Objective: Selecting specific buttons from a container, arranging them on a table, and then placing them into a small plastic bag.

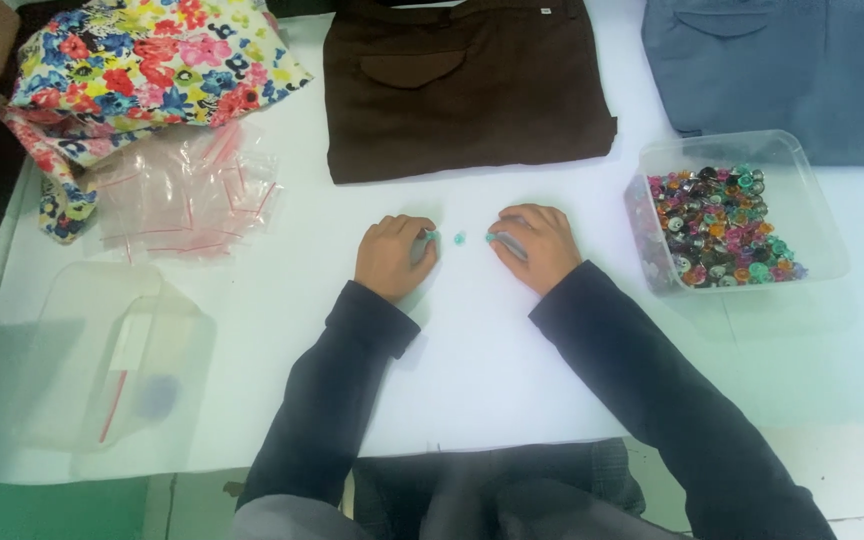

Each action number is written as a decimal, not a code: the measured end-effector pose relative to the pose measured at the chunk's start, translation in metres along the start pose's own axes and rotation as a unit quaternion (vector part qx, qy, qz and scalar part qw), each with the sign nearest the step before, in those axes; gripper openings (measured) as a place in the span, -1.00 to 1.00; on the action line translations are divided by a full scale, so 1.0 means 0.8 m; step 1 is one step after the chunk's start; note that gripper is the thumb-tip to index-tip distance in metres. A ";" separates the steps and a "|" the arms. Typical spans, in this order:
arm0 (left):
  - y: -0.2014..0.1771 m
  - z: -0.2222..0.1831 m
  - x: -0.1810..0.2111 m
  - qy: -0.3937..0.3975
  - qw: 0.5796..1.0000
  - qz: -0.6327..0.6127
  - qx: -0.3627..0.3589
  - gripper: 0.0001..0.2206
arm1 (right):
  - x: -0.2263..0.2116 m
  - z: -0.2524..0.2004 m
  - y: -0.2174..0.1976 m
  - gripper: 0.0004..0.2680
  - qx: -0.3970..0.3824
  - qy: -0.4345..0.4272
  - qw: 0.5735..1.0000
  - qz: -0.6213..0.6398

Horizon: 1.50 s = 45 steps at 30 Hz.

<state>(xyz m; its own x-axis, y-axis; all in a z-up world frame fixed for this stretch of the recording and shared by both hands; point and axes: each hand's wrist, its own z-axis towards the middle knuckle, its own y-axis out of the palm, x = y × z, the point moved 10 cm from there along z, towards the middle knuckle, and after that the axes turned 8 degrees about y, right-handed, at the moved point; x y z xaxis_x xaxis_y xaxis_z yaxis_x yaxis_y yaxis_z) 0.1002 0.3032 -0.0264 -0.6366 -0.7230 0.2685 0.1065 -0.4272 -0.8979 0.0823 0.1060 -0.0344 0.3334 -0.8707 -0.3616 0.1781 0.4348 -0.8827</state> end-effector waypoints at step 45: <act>0.003 -0.008 0.004 -0.012 0.998 0.024 -0.054 -0.76 | 0.037 -0.004 -0.035 -0.86 -0.005 0.069 0.998 -0.009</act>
<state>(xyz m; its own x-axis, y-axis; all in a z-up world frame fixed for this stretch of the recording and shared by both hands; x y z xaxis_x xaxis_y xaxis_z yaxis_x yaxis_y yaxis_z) 0.0937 0.3034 -0.0304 -0.6146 -0.7545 0.2302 0.0527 -0.3305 -0.9423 0.0840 0.0672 -0.0217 0.2005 -0.9016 -0.3833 0.1731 0.4177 -0.8919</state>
